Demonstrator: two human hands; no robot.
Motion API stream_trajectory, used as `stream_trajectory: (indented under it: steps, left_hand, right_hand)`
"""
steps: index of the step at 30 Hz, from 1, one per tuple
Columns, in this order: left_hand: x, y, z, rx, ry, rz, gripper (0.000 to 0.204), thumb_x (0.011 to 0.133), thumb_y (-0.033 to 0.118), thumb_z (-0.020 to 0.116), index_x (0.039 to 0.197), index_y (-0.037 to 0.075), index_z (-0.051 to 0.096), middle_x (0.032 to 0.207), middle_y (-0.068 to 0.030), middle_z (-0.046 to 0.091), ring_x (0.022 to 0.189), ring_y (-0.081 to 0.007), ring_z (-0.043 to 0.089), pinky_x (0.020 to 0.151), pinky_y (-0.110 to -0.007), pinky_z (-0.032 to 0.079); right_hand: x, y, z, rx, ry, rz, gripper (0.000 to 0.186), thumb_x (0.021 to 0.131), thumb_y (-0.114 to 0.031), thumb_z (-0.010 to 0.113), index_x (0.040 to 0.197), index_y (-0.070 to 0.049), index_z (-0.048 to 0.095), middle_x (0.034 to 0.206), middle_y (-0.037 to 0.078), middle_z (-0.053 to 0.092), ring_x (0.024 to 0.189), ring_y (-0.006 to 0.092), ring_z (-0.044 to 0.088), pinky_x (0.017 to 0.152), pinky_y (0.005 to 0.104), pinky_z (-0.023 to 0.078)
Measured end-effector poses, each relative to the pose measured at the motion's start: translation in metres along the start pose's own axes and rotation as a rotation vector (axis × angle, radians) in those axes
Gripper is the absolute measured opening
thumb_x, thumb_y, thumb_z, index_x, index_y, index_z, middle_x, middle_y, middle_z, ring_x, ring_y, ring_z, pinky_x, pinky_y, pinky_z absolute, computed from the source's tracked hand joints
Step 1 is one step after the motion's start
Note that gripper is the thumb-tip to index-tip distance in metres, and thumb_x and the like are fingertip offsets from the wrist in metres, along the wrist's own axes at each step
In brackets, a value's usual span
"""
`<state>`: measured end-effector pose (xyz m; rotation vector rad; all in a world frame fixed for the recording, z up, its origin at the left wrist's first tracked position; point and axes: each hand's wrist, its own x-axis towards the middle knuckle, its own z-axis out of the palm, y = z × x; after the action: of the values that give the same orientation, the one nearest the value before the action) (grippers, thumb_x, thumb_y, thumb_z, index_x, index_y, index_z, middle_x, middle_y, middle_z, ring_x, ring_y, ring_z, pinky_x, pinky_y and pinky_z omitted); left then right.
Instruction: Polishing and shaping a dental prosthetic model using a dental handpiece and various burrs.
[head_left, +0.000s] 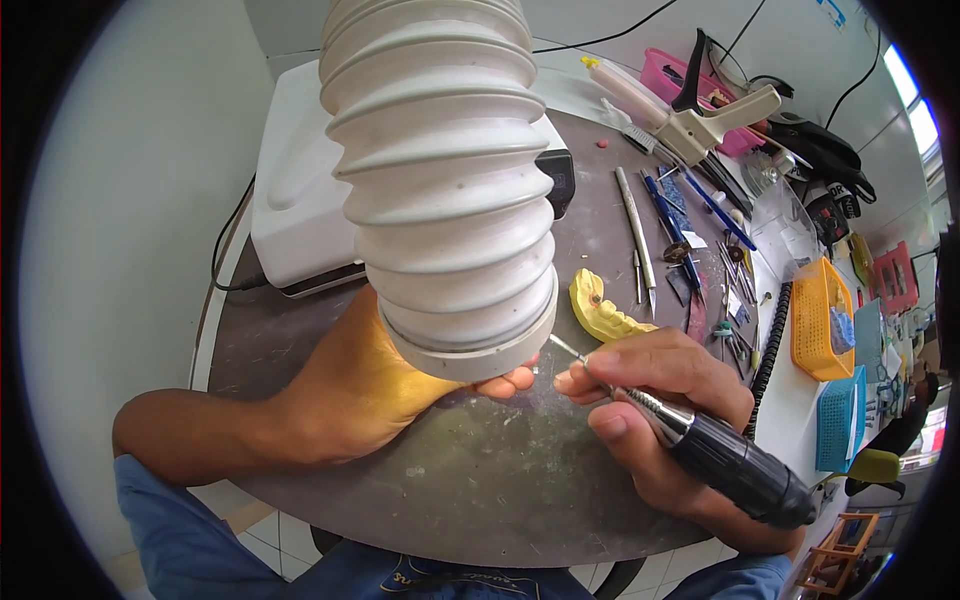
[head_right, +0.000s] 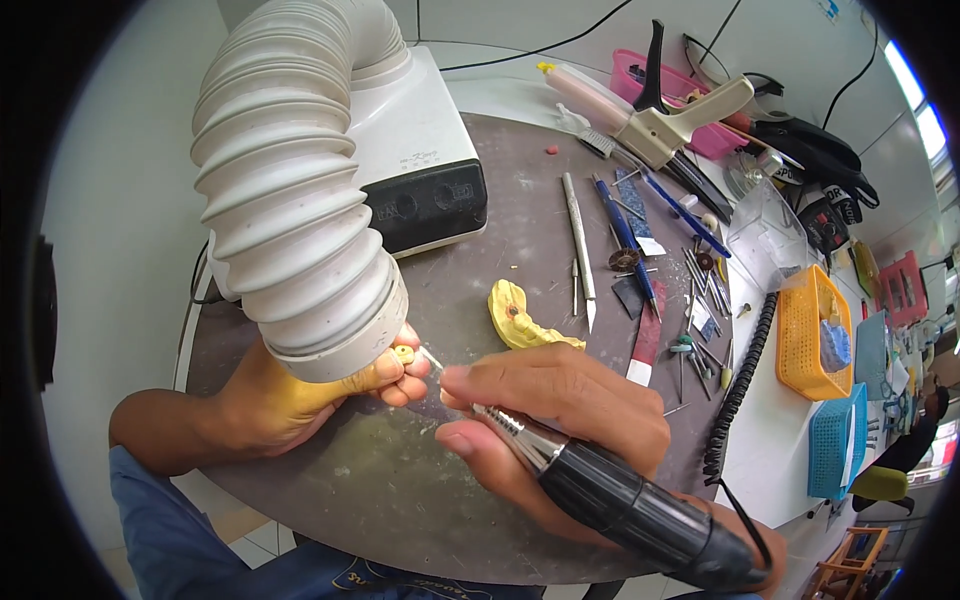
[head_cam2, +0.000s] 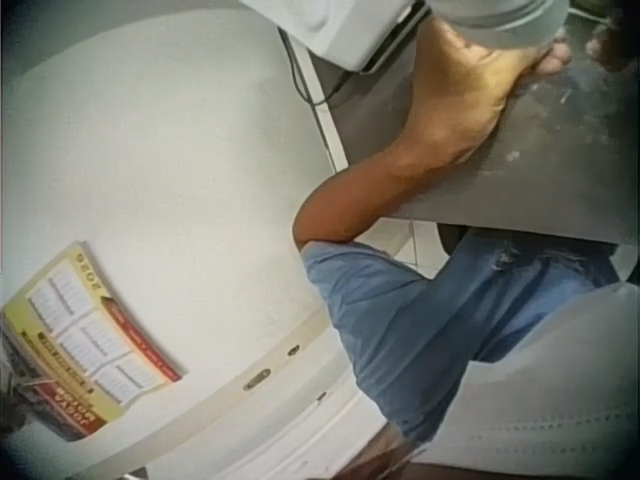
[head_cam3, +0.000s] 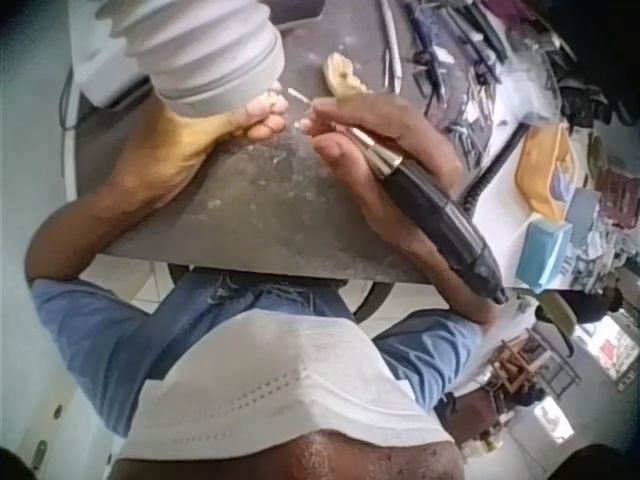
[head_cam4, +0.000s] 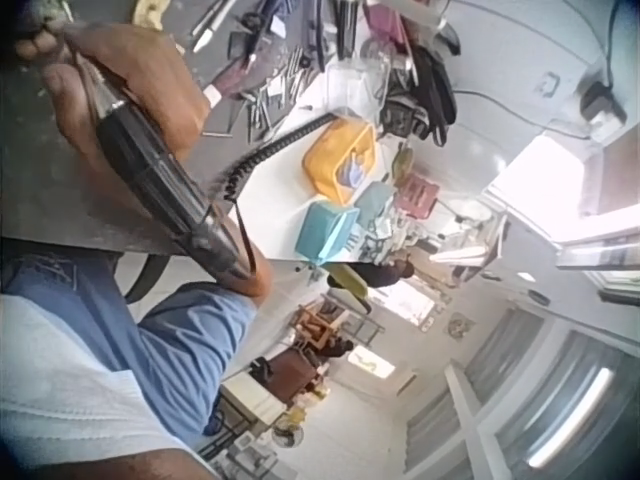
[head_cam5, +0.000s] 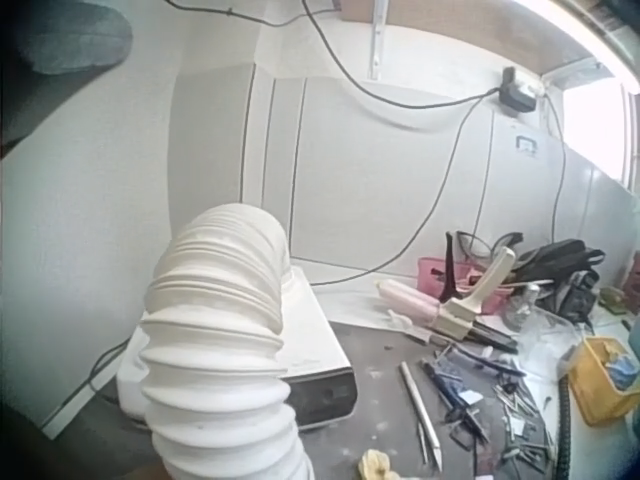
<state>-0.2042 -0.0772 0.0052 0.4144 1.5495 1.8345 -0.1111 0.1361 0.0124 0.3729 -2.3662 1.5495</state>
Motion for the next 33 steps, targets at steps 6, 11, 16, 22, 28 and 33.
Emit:
stream_trajectory:
  steps: [6, 11, 16, 22, 28, 33]
  left_hand:
    - [0.000, 0.001, -0.002, -0.011, -0.115, -0.007, 0.024, 0.095, 0.000, 0.065, 0.118, -0.002, 0.058, 0.107, -0.0147, 0.065, 0.097, -0.0195, 0.068, 0.083, -0.030, 0.057]
    - [-0.002, 0.004, 0.001, -0.050, -0.090, -0.066, 0.022, 0.094, -0.002, 0.065, 0.115, -0.001, 0.059, 0.107, -0.0157, 0.065, 0.097, -0.0207, 0.068, 0.084, -0.031, 0.057]
    - [-0.002, -0.003, -0.001, 0.019, -0.065, -0.013, 0.024, 0.093, 0.011, 0.072, 0.112, -0.002, 0.065, 0.102, -0.0094, 0.073, 0.094, -0.0148, 0.071, 0.082, -0.026, 0.058]
    - [-0.002, -0.006, -0.003, 0.145, -0.086, 0.074, 0.023, 0.091, 0.014, 0.074, 0.108, 0.000, 0.068, 0.097, -0.0066, 0.075, 0.094, -0.0116, 0.071, 0.082, -0.026, 0.056]
    - [-0.003, -0.009, -0.002, 0.196, -0.048, 0.087, 0.023, 0.089, 0.017, 0.076, 0.106, 0.003, 0.070, 0.097, -0.0039, 0.076, 0.091, -0.0106, 0.070, 0.083, -0.026, 0.054]
    - [-0.003, -0.007, -0.001, 0.191, -0.039, 0.082, 0.023, 0.088, 0.019, 0.078, 0.104, 0.003, 0.072, 0.095, -0.0031, 0.076, 0.092, -0.0101, 0.069, 0.083, -0.026, 0.053]
  right_hand:
    - [-0.006, -0.003, 0.011, 0.202, 0.191, 0.001, 0.025, 0.074, 0.004, 0.078, 0.094, 0.003, 0.064, 0.088, 0.018, 0.072, 0.078, 0.0249, 0.074, 0.071, 0.0306, 0.058]
    - [-0.002, 0.003, 0.013, 0.218, 0.116, -0.042, 0.023, 0.073, 0.004, 0.078, 0.090, 0.003, 0.062, 0.084, 0.016, 0.070, 0.085, 0.0288, 0.075, 0.074, 0.0325, 0.059]
    - [-0.001, 0.011, 0.014, 0.183, 0.102, -0.095, 0.023, 0.073, 0.004, 0.077, 0.090, 0.004, 0.062, 0.079, 0.012, 0.068, 0.089, 0.0314, 0.075, 0.076, 0.0333, 0.060]
    - [-0.003, 0.012, 0.018, 0.217, 0.104, -0.076, 0.024, 0.073, 0.003, 0.079, 0.090, 0.003, 0.063, 0.078, 0.012, 0.068, 0.090, 0.0314, 0.075, 0.075, 0.0325, 0.060]
    - [-0.003, 0.013, 0.018, 0.201, 0.095, -0.094, 0.024, 0.073, 0.002, 0.080, 0.090, 0.002, 0.064, 0.080, 0.013, 0.070, 0.091, 0.0307, 0.075, 0.074, 0.0316, 0.060]
    - [-0.003, 0.009, 0.018, 0.208, 0.100, -0.042, 0.023, 0.073, 0.001, 0.080, 0.090, 0.001, 0.064, 0.080, 0.014, 0.071, 0.091, 0.0302, 0.075, 0.073, 0.0311, 0.060]
